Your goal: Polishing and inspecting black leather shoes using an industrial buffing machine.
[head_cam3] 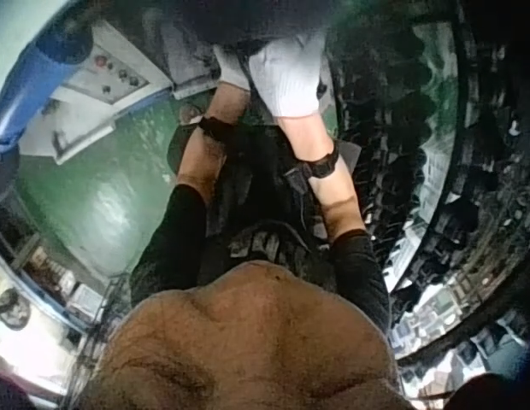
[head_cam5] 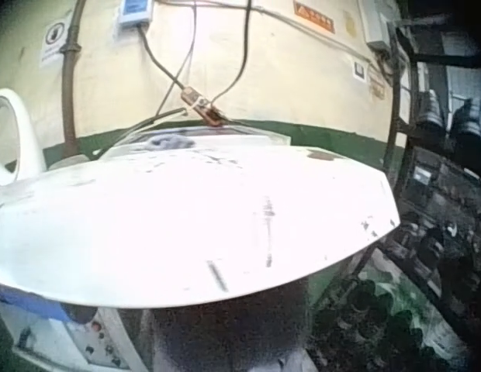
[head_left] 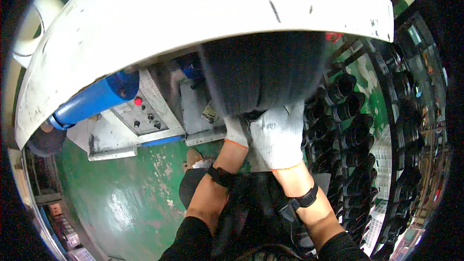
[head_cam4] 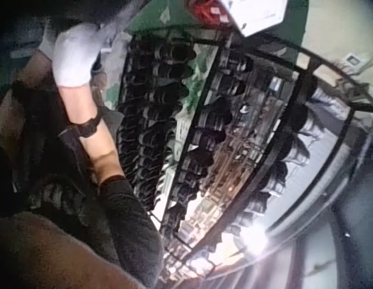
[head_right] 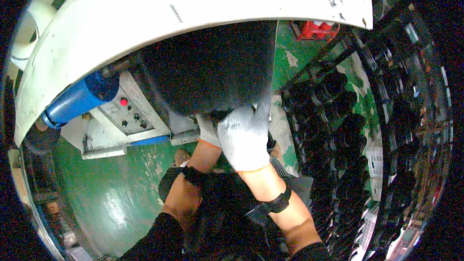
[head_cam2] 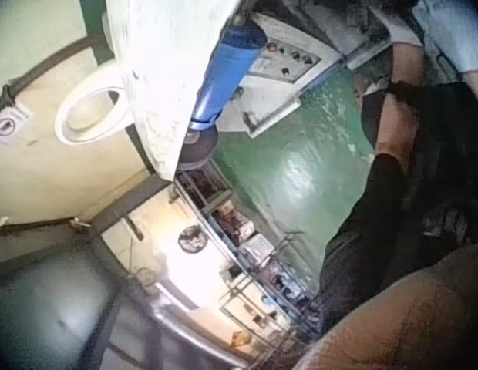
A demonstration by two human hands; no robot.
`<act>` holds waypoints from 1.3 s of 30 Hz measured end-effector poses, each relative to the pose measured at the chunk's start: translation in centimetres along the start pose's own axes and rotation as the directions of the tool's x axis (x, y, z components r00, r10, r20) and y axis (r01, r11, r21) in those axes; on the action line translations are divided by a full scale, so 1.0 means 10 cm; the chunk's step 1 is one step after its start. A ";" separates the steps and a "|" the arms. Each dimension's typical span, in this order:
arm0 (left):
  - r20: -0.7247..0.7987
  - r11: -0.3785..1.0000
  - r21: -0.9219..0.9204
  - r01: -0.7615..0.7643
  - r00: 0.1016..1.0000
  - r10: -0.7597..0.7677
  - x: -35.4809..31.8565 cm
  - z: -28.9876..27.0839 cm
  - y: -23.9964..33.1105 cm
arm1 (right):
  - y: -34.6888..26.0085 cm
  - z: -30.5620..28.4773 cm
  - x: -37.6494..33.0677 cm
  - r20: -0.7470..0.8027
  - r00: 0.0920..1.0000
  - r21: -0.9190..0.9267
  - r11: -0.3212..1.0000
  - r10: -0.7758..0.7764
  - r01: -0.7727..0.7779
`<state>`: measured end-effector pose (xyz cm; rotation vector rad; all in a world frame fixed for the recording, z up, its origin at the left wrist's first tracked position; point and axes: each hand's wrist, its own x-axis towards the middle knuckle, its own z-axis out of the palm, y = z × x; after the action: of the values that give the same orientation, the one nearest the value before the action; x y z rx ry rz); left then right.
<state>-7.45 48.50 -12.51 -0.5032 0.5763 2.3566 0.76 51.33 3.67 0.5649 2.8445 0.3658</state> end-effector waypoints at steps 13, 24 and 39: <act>0.624 0.753 0.049 0.656 0.569 -0.536 -1.06 0.32 -0.04 | -0.58 0.00 -1.11 0.079 0.808 0.759 -0.560 0.583 0.330; 0.680 0.786 0.429 0.444 0.415 -0.605 -2.63 1.10 -0.46 | 0.29 -0.58 -3.24 0.180 0.875 0.940 -0.341 0.449 -0.019; 0.396 0.401 0.904 0.147 0.065 -0.916 -3.77 0.80 -1.52 | 2.49 -1.33 -6.53 -0.279 -0.139 0.881 0.311 0.950 0.357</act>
<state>28.00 44.23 8.42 0.8435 0.4386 1.0061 64.80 44.92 33.96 2.6966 3.5739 -1.7565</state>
